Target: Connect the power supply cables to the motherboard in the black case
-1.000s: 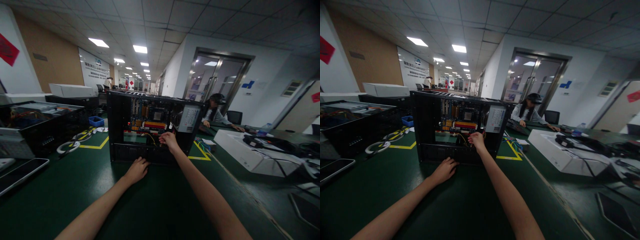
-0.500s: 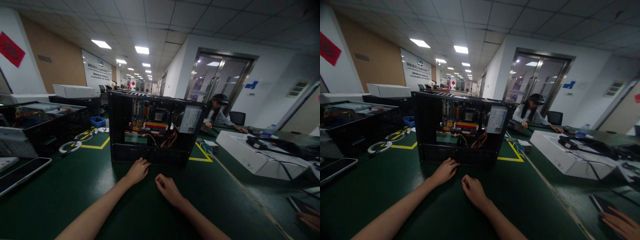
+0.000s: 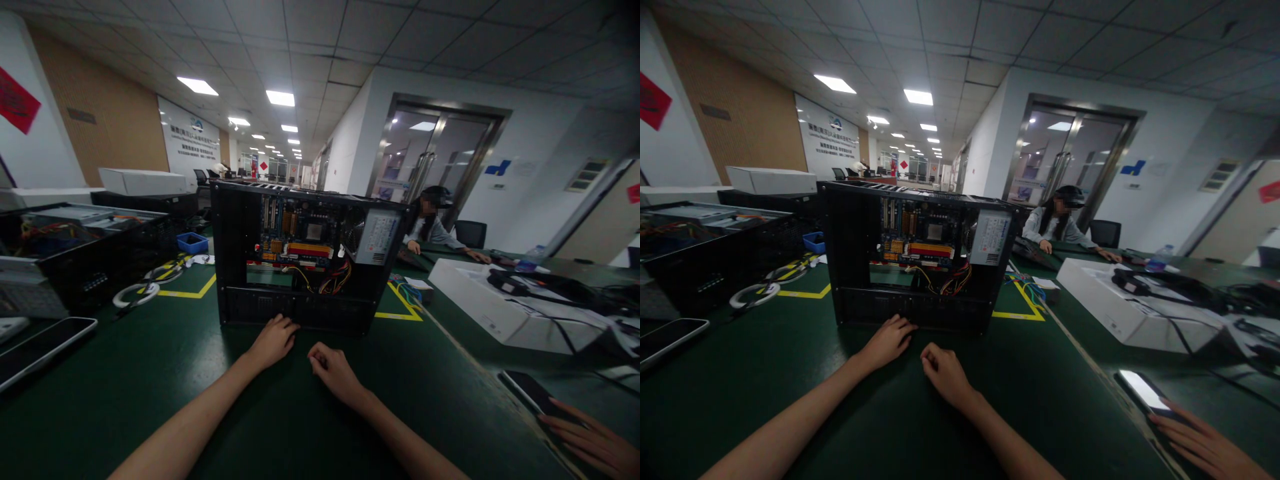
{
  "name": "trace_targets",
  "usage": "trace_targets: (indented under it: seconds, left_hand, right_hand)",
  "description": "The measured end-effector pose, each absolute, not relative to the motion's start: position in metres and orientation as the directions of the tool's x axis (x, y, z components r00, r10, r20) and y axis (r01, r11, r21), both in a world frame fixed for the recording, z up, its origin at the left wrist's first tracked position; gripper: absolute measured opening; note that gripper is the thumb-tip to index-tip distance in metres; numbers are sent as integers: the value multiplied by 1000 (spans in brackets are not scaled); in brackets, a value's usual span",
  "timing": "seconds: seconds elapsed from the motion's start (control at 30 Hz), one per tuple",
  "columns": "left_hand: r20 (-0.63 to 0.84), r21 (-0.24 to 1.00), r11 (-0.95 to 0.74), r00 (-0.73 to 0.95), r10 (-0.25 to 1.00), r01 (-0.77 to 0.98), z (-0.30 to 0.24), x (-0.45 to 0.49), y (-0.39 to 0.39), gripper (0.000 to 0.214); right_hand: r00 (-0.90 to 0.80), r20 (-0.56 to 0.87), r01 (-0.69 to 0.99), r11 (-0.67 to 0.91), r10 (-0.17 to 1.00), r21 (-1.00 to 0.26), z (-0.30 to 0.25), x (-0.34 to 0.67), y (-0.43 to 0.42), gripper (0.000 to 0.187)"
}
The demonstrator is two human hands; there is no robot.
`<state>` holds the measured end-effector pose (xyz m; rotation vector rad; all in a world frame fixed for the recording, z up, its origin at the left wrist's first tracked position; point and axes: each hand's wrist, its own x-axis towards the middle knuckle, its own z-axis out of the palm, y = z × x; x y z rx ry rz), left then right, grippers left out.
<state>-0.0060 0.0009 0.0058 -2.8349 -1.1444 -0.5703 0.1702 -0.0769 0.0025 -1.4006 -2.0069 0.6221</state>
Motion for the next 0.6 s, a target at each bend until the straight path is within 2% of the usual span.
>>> trace_targets:
  seconds: [0.2,0.4,0.5,0.6]
  left_hand:
    - [338,99,-728,665,665,678,6,-5,0,28]
    - [337,94,-733,671,660,674,7,-5,1,29]
    - [337,92,-736,674,657,671,7,-6,1,29]
    - [337,96,-737,675,657,669,7,-6,2,29]
  right_hand:
    - [-211,329,539,390,921,-747,34,175,-61,10]
    - [-94,453,433,446,887,-784,82,183,-31,11]
    - [-116,470,474,465,875,-748,100,185,-8,12]
    - [-139,448,599,435,883,-672,114,186,20,12]
